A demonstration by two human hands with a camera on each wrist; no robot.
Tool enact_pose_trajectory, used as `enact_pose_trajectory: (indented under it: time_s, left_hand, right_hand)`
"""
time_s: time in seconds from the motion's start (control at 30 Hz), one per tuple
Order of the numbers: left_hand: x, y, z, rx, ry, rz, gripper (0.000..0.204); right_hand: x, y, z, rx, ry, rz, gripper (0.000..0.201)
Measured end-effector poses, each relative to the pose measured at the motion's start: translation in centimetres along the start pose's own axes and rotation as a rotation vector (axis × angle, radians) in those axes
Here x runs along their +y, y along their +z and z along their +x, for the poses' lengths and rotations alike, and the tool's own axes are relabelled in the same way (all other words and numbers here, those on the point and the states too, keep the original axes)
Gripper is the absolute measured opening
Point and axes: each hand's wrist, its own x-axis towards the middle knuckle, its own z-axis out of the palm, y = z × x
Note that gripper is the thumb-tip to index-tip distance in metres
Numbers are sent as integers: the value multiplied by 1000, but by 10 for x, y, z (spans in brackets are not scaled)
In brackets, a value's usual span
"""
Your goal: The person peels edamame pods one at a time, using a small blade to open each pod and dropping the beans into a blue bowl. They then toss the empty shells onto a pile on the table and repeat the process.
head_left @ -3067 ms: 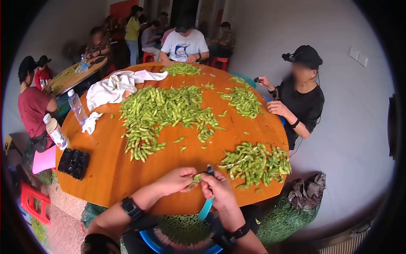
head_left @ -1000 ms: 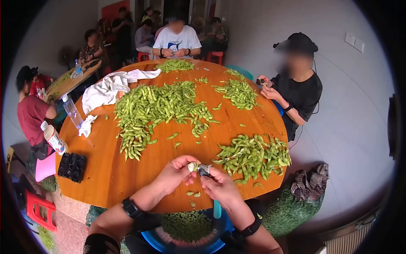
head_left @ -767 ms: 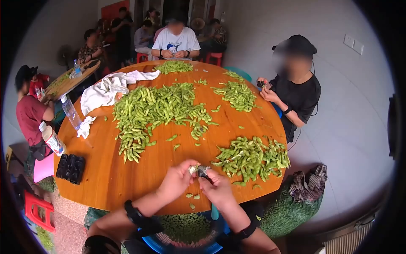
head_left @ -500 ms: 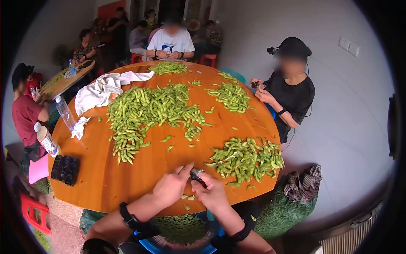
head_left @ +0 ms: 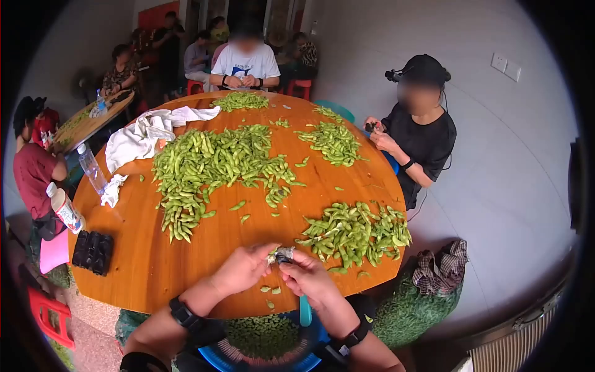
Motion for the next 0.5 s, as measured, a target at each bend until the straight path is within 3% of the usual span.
enact_pose_trajectory:
  time_s: [0.13,0.2,0.3,0.4,0.43,0.5]
  left_hand:
    - [4,-2,1,-50,-133,-173,36]
    - [2,-1,2,-52,-258,-460,34]
    - [2,2,5,-50,-361,-384,29]
    - [10,0,6,-15,-455,-318,25]
    - [9,4,6,-18,-460,-318,25]
    - [5,11,6,102,-354,0,22]
  right_hand:
    - [-5,-3,-1,-14,63,-31,13]
    - [-5,-2,-2,-39,65,-32,13]
    - [4,7,0,-21,-44,-33,14]
    - [17,9,5,83,-121,-215,14]
    - [23,7,9,79,-167,-237,14]
    - [27,7,8,73,-212,-258,15]
